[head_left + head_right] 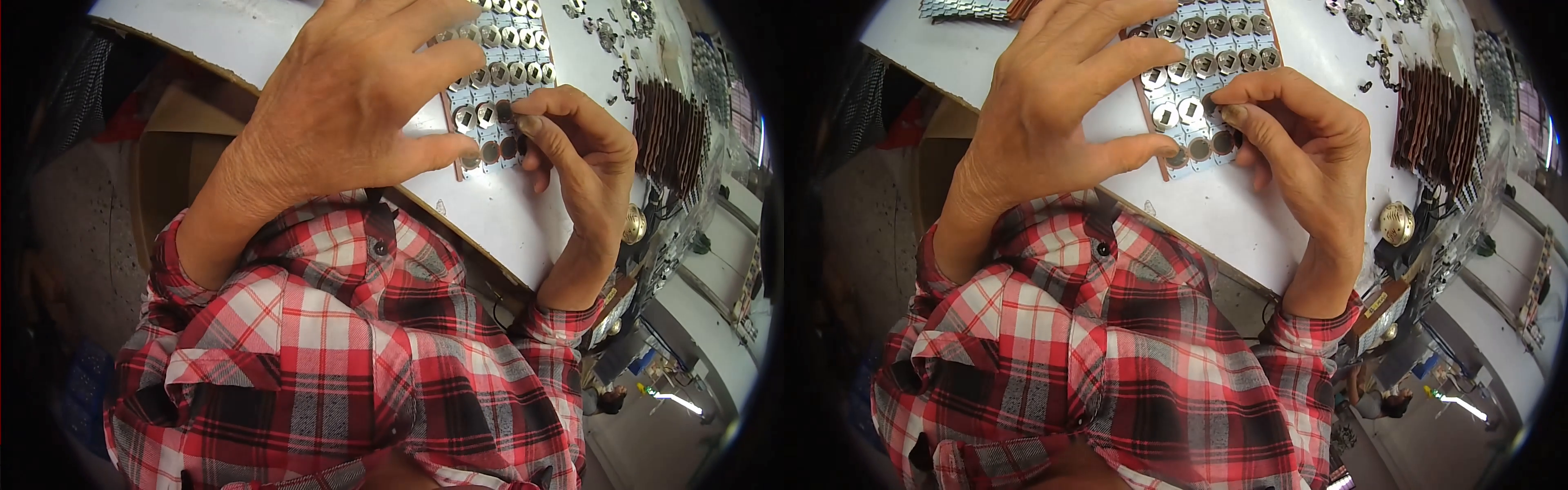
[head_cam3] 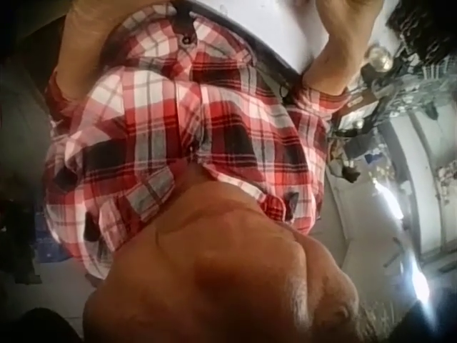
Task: Assembling small metal components into a grid plate on a workbench.
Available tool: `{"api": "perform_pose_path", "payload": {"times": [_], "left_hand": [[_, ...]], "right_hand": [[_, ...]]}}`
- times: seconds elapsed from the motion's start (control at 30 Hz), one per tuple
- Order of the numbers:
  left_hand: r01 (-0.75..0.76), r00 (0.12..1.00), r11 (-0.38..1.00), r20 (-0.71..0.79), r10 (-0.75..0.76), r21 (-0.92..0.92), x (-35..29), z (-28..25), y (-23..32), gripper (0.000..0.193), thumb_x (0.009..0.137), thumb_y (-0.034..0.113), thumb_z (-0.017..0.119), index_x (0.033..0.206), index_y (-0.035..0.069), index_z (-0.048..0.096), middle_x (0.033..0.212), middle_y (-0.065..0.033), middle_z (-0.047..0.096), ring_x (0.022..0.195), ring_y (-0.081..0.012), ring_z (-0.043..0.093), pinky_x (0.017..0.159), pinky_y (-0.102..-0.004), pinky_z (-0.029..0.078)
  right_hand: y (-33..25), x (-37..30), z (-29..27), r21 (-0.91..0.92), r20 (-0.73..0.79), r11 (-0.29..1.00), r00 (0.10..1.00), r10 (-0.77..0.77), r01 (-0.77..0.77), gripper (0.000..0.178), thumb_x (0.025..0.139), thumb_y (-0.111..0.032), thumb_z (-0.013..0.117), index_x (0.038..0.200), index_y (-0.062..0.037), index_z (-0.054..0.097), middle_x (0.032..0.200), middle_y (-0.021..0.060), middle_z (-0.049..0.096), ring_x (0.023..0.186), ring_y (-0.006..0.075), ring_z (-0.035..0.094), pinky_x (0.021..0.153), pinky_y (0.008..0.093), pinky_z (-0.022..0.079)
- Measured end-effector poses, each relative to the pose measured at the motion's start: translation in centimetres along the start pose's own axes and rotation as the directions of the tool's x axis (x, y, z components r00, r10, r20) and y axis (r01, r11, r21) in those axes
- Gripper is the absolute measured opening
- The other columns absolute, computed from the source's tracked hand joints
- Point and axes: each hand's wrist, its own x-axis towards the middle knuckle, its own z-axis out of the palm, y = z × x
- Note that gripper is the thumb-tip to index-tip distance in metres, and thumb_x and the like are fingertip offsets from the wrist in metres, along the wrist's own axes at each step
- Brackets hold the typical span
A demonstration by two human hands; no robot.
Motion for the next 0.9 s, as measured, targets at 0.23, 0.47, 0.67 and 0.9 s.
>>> {"api": "perform_pose_path", "payload": {"times": [0.23, 0.47, 0.67, 0.9], "left_hand": [[0.359, 0.888, 0.929, 0.342, -0.308, -0.095, 0.2, -0.3, 0.6, 0.053, 0.076, 0.033, 0.085, 0.113, -0.001, 0.067, 0.127, -0.0231, 0.061, 0.127, -0.0402, 0.055, 0.104, -0.0550, 0.042], [0.096, 0.995, 0.995, -0.021, -0.096, -0.022, -1.6, 2.0, 0.5, 0.050, 0.073, 0.028, 0.085, 0.110, 0.000, 0.066, 0.127, -0.0241, 0.059, 0.128, -0.0417, 0.054, 0.107, -0.0573, 0.040], [0.135, 0.990, 0.986, -0.025, -0.138, -0.097, -1.5, 2.4, 0.8, 0.052, 0.072, 0.029, 0.088, 0.109, 0.001, 0.066, 0.127, -0.0240, 0.059, 0.129, -0.0421, 0.054, 0.109, -0.0574, 0.039], [0.099, 0.985, 0.985, -0.127, -0.117, -0.139, -1.6, 3.8, 0.3, 0.051, 0.073, 0.030, 0.088, 0.108, 0.001, 0.066, 0.127, -0.0231, 0.059, 0.128, -0.0410, 0.055, 0.108, -0.0554, 0.040]], "right_hand": [[0.1, -0.2, 0.5, 0.026, 0.021, 0.999, 0.999, -0.046, 0.046, 0.012, 0.094, 0.004, 0.070, 0.106, 0.0024, 0.073, 0.089, 0.0026, 0.072, 0.071, 0.0039, 0.061, 0.059, 0.0177, 0.047], [1.0, -0.1, 0.5, -0.120, -0.022, 0.978, 0.984, -0.175, 0.172, 0.011, 0.093, 0.005, 0.071, 0.104, 0.0038, 0.073, 0.089, 0.0032, 0.073, 0.074, 0.0053, 0.064, 0.063, 0.0194, 0.047], [0.8, -0.3, 1.4, -0.092, -0.068, 0.986, 0.986, -0.149, 0.143, 0.012, 0.094, 0.002, 0.072, 0.106, 0.0041, 0.074, 0.090, 0.0031, 0.073, 0.076, 0.0057, 0.066, 0.062, 0.0186, 0.048], [1.6, 0.2, 0.5, -0.136, -0.011, 0.967, 0.975, -0.221, 0.217, 0.012, 0.094, 0.006, 0.070, 0.106, 0.0058, 0.074, 0.092, 0.0049, 0.070, 0.079, 0.0090, 0.067, 0.068, 0.0224, 0.054]]}}
